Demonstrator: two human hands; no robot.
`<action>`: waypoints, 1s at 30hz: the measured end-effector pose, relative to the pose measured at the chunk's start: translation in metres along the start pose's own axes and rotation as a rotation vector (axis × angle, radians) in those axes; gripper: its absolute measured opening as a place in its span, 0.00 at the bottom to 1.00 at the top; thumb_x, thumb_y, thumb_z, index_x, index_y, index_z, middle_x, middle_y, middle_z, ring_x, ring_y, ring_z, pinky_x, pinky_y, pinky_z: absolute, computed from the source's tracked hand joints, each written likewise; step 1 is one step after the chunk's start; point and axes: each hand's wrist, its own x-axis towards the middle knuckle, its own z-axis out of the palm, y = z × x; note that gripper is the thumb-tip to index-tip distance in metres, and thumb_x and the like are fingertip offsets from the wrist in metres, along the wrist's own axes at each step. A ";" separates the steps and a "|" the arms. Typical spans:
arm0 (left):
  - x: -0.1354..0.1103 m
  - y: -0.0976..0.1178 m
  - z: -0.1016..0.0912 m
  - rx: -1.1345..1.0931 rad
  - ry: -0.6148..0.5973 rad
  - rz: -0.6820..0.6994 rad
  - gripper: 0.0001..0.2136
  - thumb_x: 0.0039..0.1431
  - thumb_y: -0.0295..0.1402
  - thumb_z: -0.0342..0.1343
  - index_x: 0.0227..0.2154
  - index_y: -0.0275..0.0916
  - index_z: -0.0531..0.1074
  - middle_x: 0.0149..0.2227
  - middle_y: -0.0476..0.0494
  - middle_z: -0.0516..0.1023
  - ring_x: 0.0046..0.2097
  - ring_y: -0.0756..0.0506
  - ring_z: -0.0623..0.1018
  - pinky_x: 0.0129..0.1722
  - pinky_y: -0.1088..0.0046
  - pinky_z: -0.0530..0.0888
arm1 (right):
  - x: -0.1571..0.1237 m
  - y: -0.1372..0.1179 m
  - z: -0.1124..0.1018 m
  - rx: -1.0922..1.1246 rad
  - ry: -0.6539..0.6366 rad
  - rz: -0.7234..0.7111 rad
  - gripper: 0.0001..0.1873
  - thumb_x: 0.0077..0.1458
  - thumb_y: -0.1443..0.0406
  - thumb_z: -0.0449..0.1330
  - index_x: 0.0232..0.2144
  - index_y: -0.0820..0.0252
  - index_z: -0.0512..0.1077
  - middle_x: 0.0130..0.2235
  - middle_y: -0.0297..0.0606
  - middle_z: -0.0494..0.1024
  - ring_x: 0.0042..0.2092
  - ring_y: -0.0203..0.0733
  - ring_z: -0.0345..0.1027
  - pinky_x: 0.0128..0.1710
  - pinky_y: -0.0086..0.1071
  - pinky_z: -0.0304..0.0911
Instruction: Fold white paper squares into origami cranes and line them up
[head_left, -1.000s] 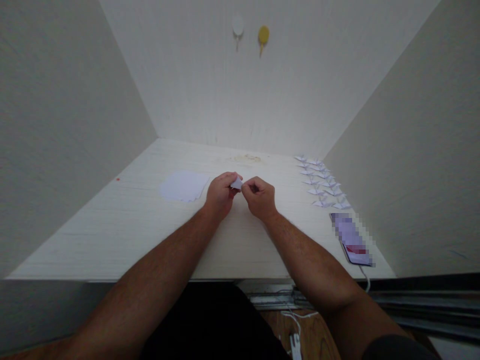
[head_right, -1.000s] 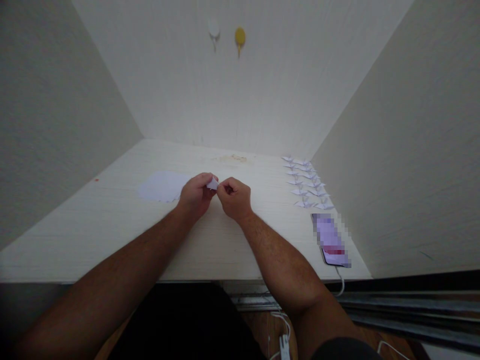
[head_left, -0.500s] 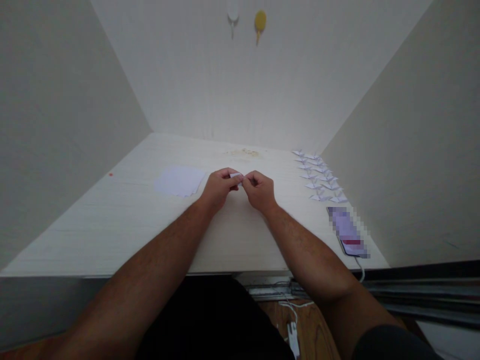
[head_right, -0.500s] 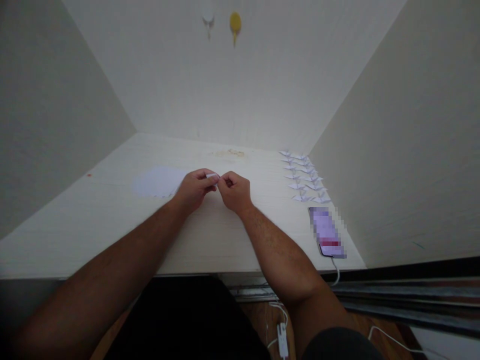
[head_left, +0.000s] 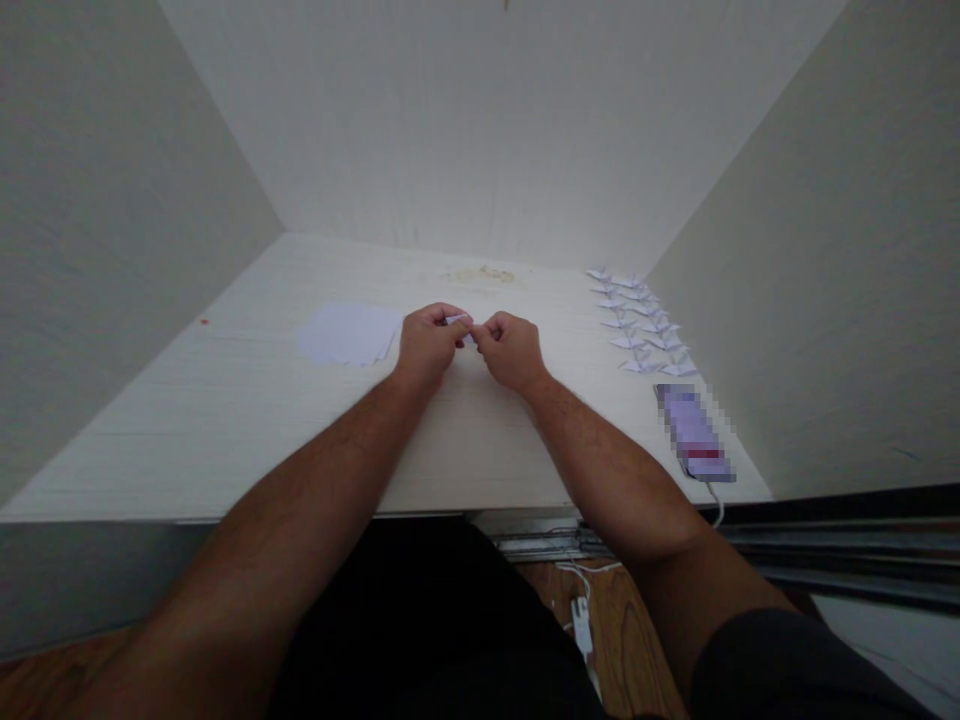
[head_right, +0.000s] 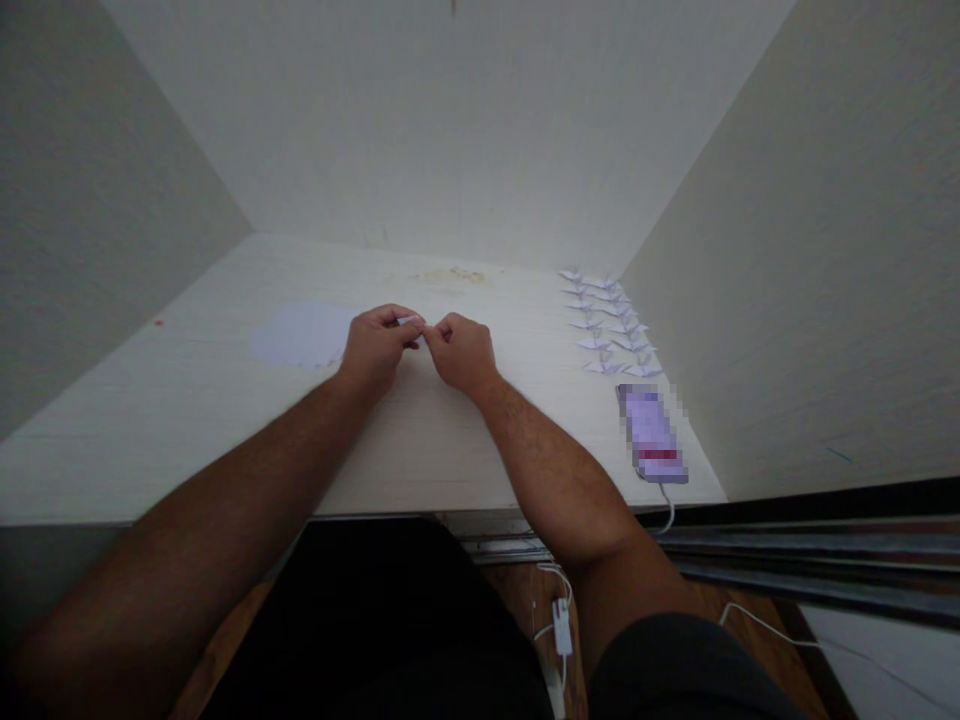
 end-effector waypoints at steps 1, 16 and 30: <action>0.000 0.000 0.000 0.004 0.001 0.003 0.04 0.43 0.29 0.63 0.22 0.36 0.73 0.18 0.53 0.68 0.21 0.53 0.68 0.22 0.76 0.66 | 0.000 0.001 0.000 0.007 -0.019 0.009 0.16 0.55 0.56 0.59 0.21 0.59 0.68 0.22 0.31 0.73 0.26 0.34 0.65 0.29 0.29 0.58; 0.008 -0.004 -0.008 -0.063 -0.017 0.026 0.04 0.45 0.29 0.62 0.23 0.37 0.73 0.20 0.51 0.70 0.22 0.53 0.68 0.22 0.76 0.66 | 0.000 0.006 -0.002 0.335 -0.155 0.085 0.07 0.53 0.65 0.59 0.24 0.60 0.70 0.23 0.33 0.77 0.22 0.33 0.70 0.22 0.26 0.64; 0.001 0.002 -0.006 -0.128 -0.135 -0.040 0.09 0.43 0.30 0.64 0.29 0.34 0.76 0.26 0.47 0.77 0.25 0.51 0.74 0.27 0.74 0.72 | 0.002 0.005 -0.003 0.479 -0.076 0.184 0.08 0.50 0.62 0.63 0.27 0.61 0.70 0.23 0.32 0.75 0.21 0.33 0.70 0.19 0.25 0.64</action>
